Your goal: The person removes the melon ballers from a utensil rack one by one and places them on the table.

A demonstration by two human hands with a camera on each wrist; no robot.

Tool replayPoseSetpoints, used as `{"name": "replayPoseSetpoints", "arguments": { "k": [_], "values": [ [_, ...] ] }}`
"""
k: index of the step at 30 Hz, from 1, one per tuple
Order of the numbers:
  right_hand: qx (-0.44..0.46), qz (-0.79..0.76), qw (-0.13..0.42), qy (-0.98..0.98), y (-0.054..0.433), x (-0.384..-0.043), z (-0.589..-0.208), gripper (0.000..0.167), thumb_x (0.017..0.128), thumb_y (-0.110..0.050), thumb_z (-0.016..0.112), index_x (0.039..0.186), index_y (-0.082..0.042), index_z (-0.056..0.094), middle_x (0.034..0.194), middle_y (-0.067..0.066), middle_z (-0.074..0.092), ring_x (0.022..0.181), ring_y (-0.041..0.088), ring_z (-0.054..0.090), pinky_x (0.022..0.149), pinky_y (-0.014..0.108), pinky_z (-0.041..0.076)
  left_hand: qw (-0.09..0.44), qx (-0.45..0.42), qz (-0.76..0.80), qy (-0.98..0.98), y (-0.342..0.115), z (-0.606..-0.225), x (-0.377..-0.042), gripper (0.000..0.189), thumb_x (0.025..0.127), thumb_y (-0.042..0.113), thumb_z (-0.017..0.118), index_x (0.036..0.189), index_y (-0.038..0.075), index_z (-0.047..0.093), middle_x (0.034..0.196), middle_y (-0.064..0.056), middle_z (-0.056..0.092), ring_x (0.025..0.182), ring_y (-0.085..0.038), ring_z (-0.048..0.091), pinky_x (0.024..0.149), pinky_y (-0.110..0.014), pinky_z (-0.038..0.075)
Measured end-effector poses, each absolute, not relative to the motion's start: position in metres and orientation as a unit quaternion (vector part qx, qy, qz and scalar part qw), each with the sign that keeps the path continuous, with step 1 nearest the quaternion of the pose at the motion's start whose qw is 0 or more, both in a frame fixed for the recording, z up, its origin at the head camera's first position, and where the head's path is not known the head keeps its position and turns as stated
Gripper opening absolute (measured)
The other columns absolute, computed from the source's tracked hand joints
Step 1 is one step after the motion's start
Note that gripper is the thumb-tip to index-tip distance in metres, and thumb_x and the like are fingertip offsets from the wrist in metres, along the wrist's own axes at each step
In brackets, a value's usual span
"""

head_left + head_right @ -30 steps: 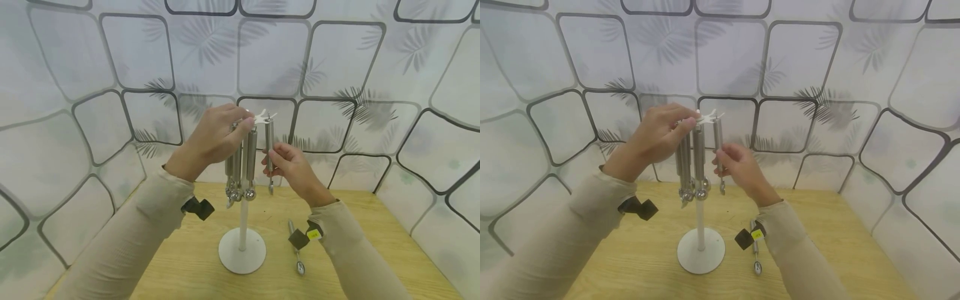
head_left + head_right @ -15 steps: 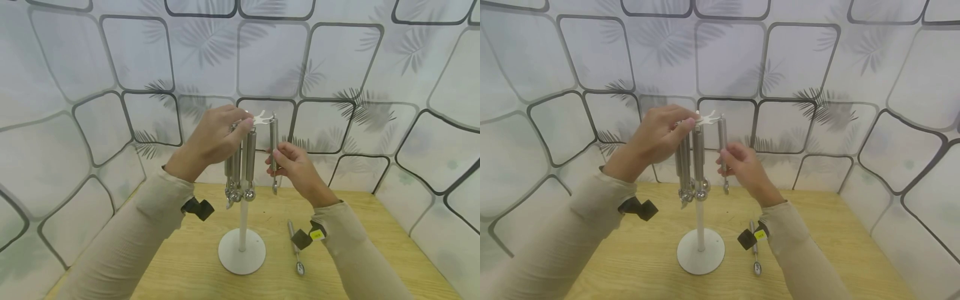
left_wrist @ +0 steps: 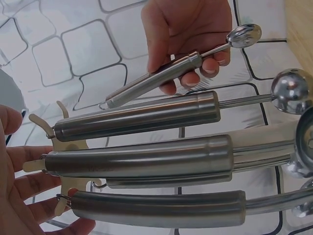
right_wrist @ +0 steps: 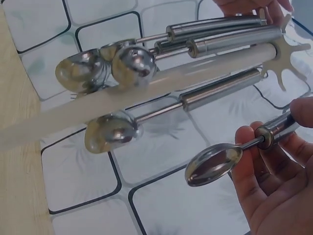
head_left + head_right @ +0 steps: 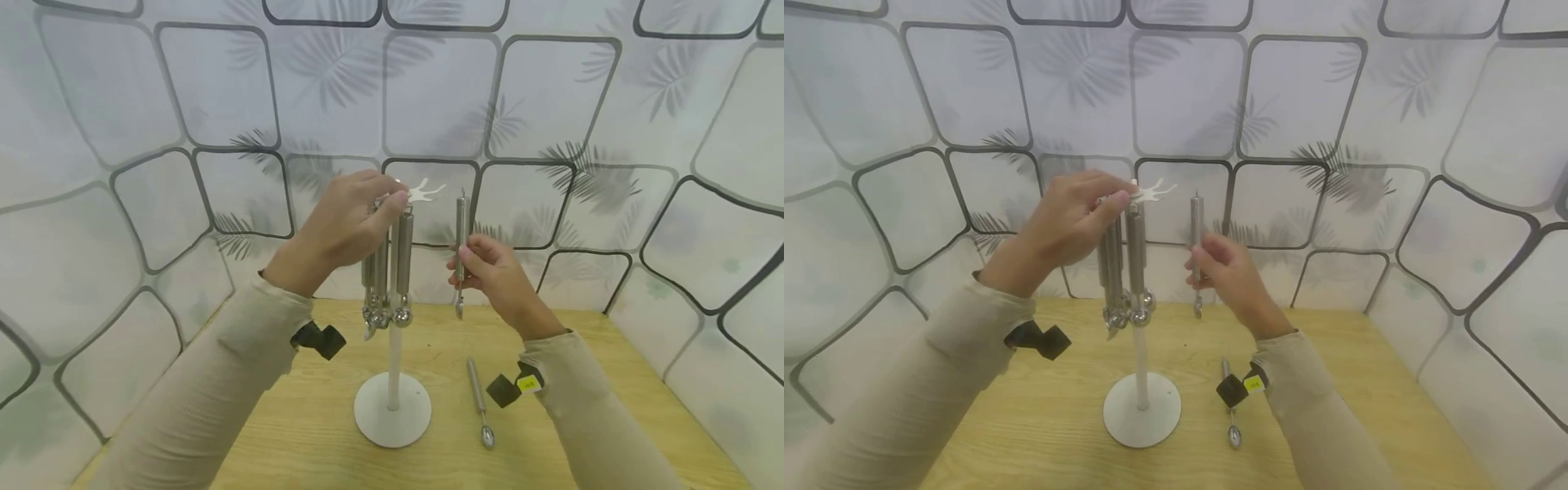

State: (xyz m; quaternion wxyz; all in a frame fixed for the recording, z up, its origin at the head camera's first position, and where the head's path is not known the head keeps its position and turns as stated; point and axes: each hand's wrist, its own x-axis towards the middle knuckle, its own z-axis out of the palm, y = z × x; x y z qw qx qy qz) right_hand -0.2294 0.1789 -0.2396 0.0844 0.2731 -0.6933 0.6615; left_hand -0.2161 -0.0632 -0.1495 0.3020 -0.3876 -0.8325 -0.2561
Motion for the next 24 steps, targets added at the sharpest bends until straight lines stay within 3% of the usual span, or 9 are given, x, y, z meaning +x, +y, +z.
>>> {"name": "replayPoseSetpoints", "arguments": {
  "k": [5,12,24],
  "values": [
    [0.260,0.659,0.085,-0.701,0.190,-0.233,-0.250,0.012,0.102,-0.005,0.044,0.098,0.004,0.052,0.088,0.008,0.061,0.073,0.016,0.064,0.071,0.031,0.056,0.301,-0.388,-0.258,-0.832,-0.064,-0.149,-0.216,0.042,0.098,0.031,0.040,0.113,0.003,0.068,0.110,-0.011,0.065,0.102,-0.024,0.058,0.089,-0.039,0.045],
    [0.228,0.647,0.084,-0.723,0.206,-0.236,-0.266,0.011,0.102,-0.010,0.046,0.100,-0.003,0.055,0.086,0.005,0.060,0.073,0.016,0.063,0.071,0.032,0.055,0.299,-0.388,-0.258,-0.833,-0.064,-0.149,-0.217,0.042,0.098,0.031,0.039,0.113,0.004,0.068,0.111,-0.010,0.065,0.104,-0.024,0.058,0.090,-0.039,0.044],
    [0.180,0.640,0.064,-0.744,0.225,-0.234,-0.294,0.016,0.102,-0.018,0.051,0.100,-0.002,0.053,0.089,0.006,0.062,0.077,0.016,0.064,0.070,0.032,0.055,0.304,-0.388,-0.257,-0.831,-0.063,-0.150,-0.218,0.041,0.098,0.030,0.040,0.113,0.005,0.068,0.112,-0.010,0.066,0.104,-0.024,0.058,0.090,-0.039,0.044]
  ]
}}
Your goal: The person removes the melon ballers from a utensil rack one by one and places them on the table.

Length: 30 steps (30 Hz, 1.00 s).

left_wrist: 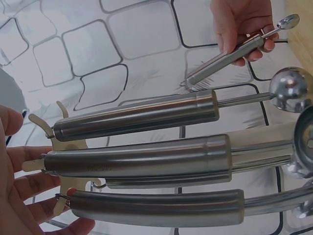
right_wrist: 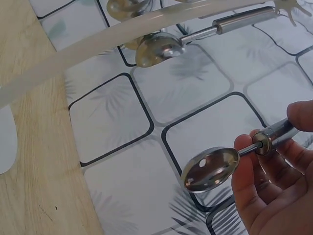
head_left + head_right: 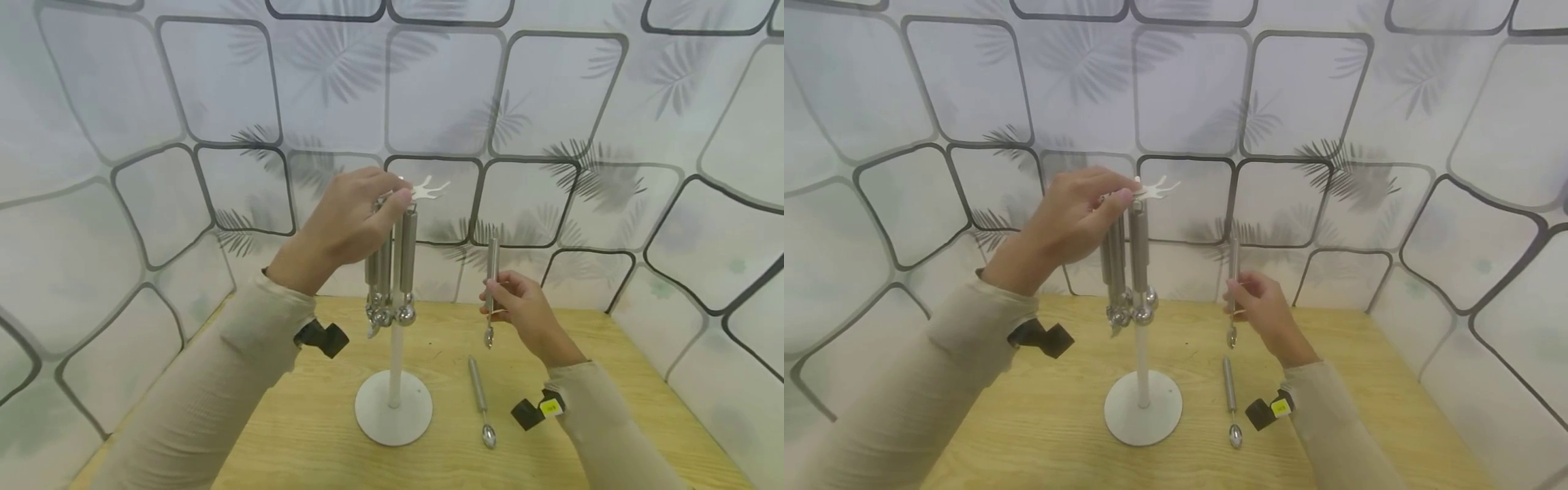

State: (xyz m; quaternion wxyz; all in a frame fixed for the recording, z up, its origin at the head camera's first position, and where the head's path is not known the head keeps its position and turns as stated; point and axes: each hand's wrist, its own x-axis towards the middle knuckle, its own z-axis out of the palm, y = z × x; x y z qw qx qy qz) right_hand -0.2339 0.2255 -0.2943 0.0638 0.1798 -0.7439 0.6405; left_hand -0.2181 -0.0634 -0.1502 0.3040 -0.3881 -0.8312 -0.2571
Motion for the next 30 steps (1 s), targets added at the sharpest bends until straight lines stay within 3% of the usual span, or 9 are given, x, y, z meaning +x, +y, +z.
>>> {"name": "replayPoseSetpoints", "arguments": {
  "k": [9,30],
  "values": [
    [0.139,0.642,0.053,-0.752,0.239,-0.232,-0.313,0.016,0.102,-0.018,0.050,0.101,-0.002,0.053,0.085,0.000,0.063,0.076,0.016,0.064,0.067,0.032,0.055,0.314,-0.397,-0.259,-0.823,-0.062,-0.151,-0.219,0.041,0.097,0.030,0.040,0.110,0.005,0.070,0.107,-0.008,0.067,0.101,-0.022,0.059,0.088,-0.037,0.044],
    [0.074,0.620,0.028,-0.780,0.259,-0.231,-0.354,0.031,0.101,-0.017,0.052,0.114,0.010,0.050,0.092,0.003,0.061,0.082,0.015,0.061,0.073,0.036,0.055,0.308,-0.388,-0.265,-0.827,-0.065,-0.150,-0.217,0.039,0.097,0.029,0.041,0.110,0.005,0.069,0.109,-0.008,0.066,0.103,-0.023,0.058,0.089,-0.038,0.044]
  ]
}}
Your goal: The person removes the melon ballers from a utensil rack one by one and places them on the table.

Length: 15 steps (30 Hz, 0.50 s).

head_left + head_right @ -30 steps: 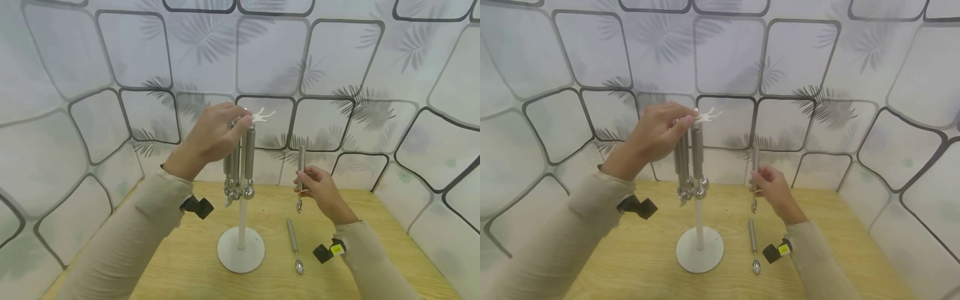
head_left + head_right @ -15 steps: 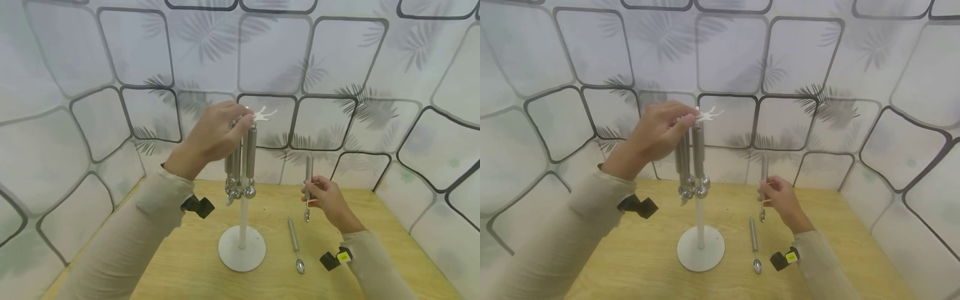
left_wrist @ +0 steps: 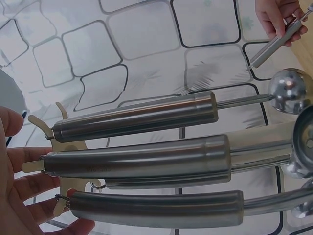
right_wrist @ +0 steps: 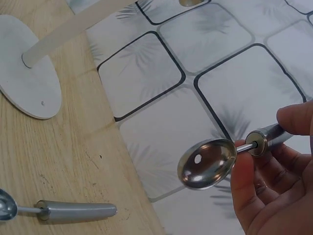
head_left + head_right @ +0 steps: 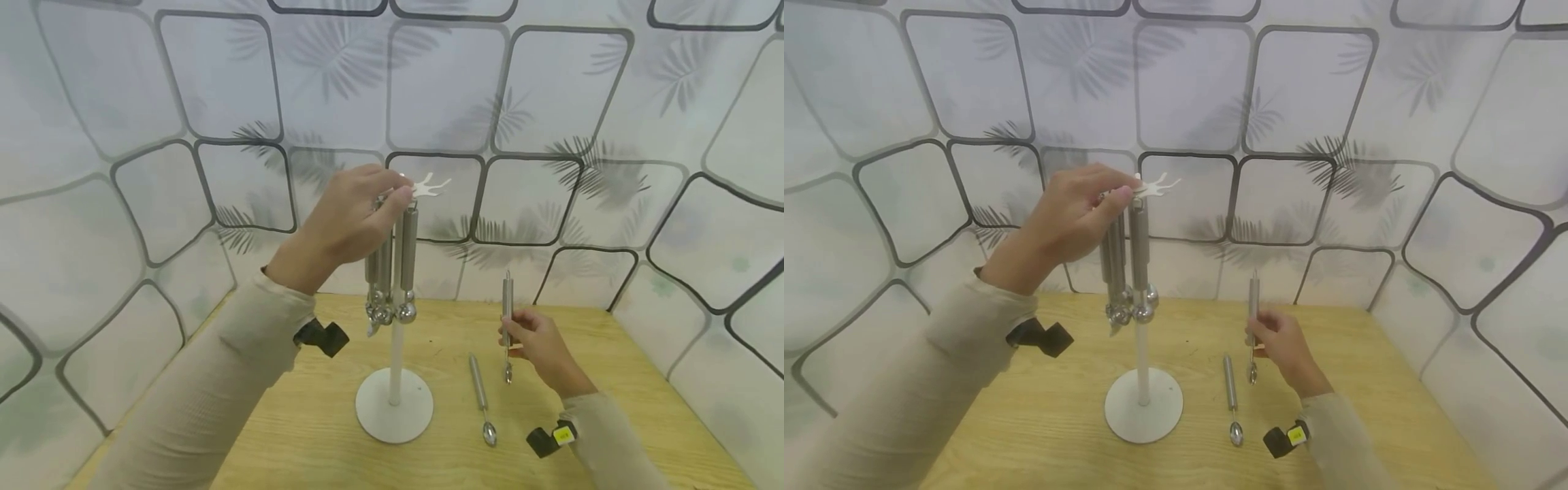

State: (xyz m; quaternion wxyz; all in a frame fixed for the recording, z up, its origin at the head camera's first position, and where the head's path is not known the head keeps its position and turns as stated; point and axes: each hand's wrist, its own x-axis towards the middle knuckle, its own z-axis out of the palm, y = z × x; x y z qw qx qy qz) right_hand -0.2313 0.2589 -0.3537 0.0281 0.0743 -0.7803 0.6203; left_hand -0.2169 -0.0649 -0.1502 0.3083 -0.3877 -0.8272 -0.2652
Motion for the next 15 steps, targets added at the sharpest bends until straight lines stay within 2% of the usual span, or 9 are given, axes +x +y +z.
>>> {"name": "replayPoseSetpoints", "arguments": {
  "k": [5,15],
  "values": [
    [0.063,0.621,0.016,-0.781,0.262,-0.231,-0.366,0.033,0.101,-0.016,0.052,0.121,0.011,0.046,0.093,0.004,0.062,0.082,0.015,0.061,0.074,0.036,0.055,0.311,-0.388,-0.265,-0.826,-0.065,-0.150,-0.218,0.040,0.097,0.030,0.041,0.110,0.004,0.069,0.109,-0.008,0.066,0.102,-0.023,0.059,0.089,-0.038,0.044],
    [0.037,0.613,0.004,-0.789,0.266,-0.230,-0.388,0.035,0.101,-0.015,0.051,0.124,0.009,0.042,0.098,0.010,0.061,0.085,0.019,0.061,0.080,0.043,0.054,0.313,-0.388,-0.261,-0.827,-0.065,-0.151,-0.218,0.039,0.098,0.029,0.041,0.111,0.005,0.069,0.110,-0.008,0.066,0.103,-0.023,0.058,0.089,-0.037,0.044]
  ]
}}
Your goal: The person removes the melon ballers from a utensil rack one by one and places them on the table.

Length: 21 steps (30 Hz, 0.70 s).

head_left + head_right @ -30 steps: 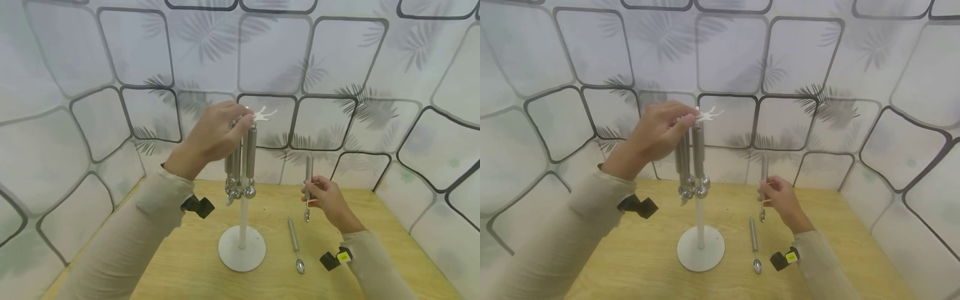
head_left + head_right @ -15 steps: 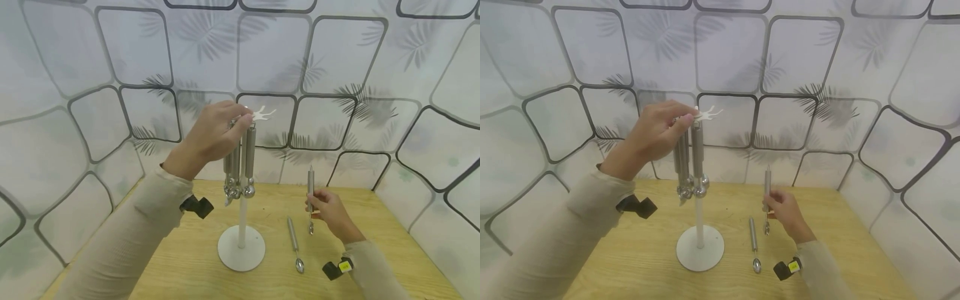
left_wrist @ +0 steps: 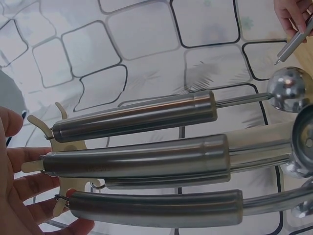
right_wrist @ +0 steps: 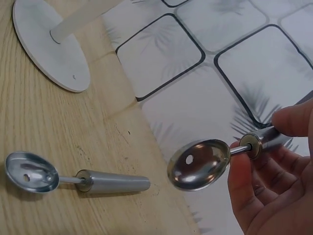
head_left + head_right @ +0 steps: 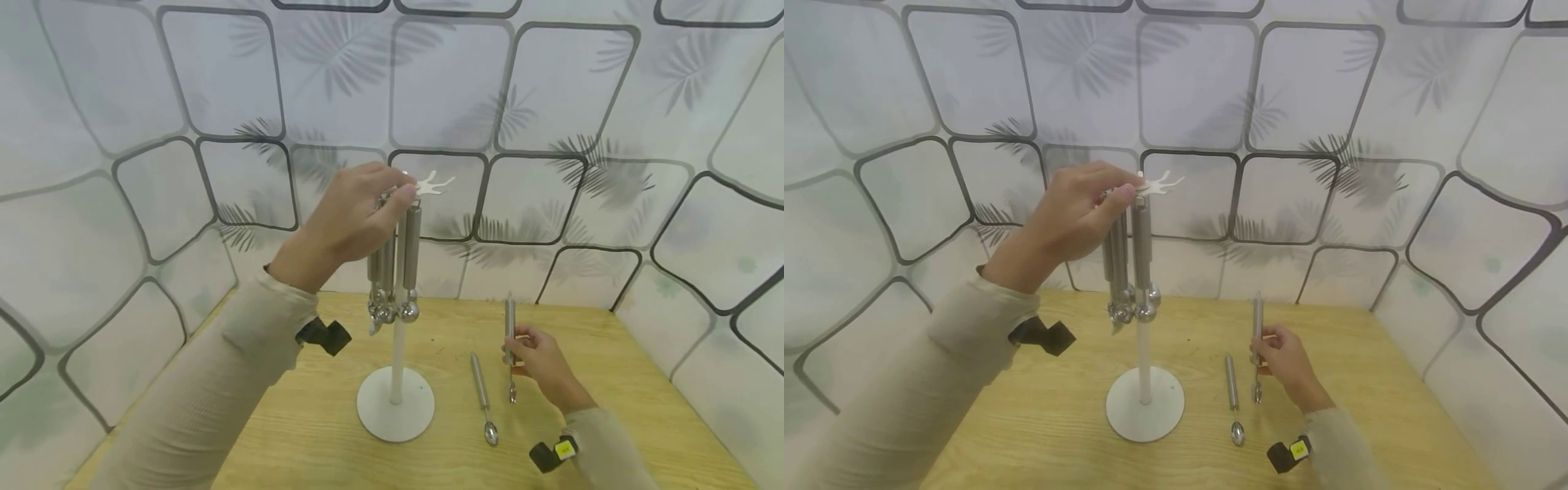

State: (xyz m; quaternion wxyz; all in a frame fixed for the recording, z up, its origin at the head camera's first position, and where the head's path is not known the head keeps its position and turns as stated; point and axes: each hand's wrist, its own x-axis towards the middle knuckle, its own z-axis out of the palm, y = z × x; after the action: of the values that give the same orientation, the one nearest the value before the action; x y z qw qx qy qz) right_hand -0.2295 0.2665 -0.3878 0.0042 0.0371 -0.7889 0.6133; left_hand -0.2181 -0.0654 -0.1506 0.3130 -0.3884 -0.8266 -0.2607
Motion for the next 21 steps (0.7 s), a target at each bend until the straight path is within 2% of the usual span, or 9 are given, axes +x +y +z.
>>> {"name": "replayPoseSetpoints", "arguments": {
  "k": [4,12,21],
  "values": [
    [0.022,0.613,-0.008,-0.790,0.268,-0.229,-0.397,0.036,0.100,-0.015,0.053,0.124,0.009,0.043,0.098,0.011,0.061,0.085,0.020,0.059,0.081,0.044,0.054,0.312,-0.385,-0.257,-0.830,-0.065,-0.150,-0.218,0.039,0.098,0.028,0.041,0.111,0.005,0.069,0.109,-0.009,0.066,0.103,-0.023,0.058,0.089,-0.037,0.044],
    [0.011,0.601,-0.024,-0.799,0.270,-0.226,-0.410,0.039,0.099,-0.017,0.054,0.125,0.010,0.043,0.103,0.018,0.058,0.086,0.021,0.057,0.076,0.036,0.054,0.308,-0.386,-0.263,-0.829,-0.065,-0.151,-0.219,0.039,0.098,0.029,0.041,0.111,0.005,0.069,0.108,-0.008,0.066,0.101,-0.022,0.058,0.088,-0.037,0.044],
    [-0.002,0.588,-0.030,-0.809,0.273,-0.227,-0.421,0.040,0.099,-0.016,0.054,0.125,0.011,0.044,0.103,0.019,0.058,0.086,0.021,0.057,0.076,0.037,0.054,0.318,-0.393,-0.260,-0.823,-0.065,-0.150,-0.219,0.040,0.097,0.028,0.041,0.109,0.004,0.070,0.108,-0.009,0.067,0.102,-0.023,0.059,0.088,-0.038,0.044]
  ]
}}
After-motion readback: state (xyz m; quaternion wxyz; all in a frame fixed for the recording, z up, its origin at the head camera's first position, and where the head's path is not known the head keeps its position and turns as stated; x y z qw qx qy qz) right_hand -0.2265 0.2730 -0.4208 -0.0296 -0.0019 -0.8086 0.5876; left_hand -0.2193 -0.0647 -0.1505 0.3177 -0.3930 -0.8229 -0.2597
